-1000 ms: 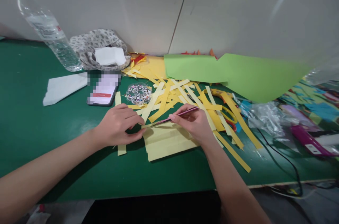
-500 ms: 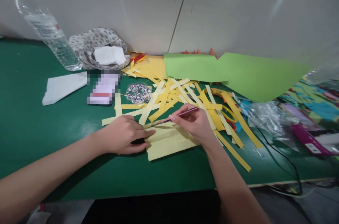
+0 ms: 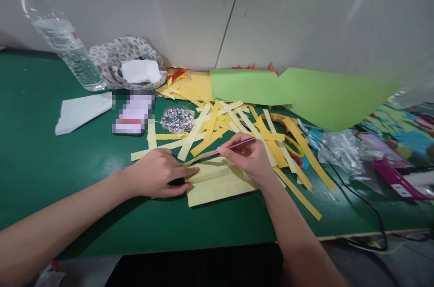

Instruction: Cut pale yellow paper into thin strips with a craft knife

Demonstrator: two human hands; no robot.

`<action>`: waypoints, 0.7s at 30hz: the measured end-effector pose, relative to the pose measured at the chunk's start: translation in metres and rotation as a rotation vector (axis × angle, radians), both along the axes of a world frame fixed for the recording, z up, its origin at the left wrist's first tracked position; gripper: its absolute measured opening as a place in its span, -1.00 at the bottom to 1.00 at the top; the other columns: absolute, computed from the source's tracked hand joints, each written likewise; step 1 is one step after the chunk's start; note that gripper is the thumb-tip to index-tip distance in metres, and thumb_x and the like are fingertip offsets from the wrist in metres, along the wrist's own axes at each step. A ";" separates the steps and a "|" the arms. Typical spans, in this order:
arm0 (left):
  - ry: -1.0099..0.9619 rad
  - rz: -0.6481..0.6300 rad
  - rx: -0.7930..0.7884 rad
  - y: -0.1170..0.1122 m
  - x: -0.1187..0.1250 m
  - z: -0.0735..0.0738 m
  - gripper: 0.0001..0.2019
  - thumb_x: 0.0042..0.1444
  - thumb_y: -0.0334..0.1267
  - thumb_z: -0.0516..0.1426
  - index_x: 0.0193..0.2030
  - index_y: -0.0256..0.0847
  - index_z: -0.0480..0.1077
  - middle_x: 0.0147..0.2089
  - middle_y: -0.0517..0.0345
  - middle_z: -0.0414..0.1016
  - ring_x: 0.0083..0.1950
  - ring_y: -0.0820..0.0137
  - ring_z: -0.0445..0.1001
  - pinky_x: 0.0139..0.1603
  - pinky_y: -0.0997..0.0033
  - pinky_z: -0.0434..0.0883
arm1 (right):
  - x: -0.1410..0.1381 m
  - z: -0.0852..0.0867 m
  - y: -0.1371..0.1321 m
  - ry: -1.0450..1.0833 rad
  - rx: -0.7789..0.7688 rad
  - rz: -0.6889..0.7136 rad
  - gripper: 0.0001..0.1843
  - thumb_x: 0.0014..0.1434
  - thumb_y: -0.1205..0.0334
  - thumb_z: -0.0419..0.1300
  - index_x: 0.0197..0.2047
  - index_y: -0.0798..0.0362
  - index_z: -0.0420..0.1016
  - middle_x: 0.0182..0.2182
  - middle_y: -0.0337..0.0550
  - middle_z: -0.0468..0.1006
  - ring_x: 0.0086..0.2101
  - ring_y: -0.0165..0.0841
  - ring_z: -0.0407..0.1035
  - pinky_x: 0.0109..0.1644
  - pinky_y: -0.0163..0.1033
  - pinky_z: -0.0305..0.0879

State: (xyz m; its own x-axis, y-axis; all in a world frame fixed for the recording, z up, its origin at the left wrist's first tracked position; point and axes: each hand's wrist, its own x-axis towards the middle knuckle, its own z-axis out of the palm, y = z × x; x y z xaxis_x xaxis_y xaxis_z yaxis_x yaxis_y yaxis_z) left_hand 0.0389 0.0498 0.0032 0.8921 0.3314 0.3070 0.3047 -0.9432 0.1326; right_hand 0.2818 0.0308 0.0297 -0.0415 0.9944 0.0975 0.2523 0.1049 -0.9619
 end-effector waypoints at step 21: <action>-0.059 0.395 -0.140 0.015 -0.011 0.008 -0.87 0.02 -0.23 0.09 -0.33 -0.15 0.44 -0.69 0.35 0.28 -0.63 0.48 0.29 -0.55 0.49 0.13 | -0.001 -0.001 0.000 -0.024 0.021 -0.040 -0.79 -0.09 0.13 0.42 -0.48 0.03 0.51 -0.50 -0.18 0.57 -0.45 -0.32 0.48 -0.36 -0.21 0.43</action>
State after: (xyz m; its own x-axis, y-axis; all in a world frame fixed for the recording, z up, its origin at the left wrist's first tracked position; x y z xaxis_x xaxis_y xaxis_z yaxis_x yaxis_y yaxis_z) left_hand 0.0283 0.0648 0.0109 0.6707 0.6862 0.2817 0.6270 -0.7273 0.2790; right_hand 0.2805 0.0308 0.0283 -0.0039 0.9930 0.1179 0.2795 0.1143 -0.9533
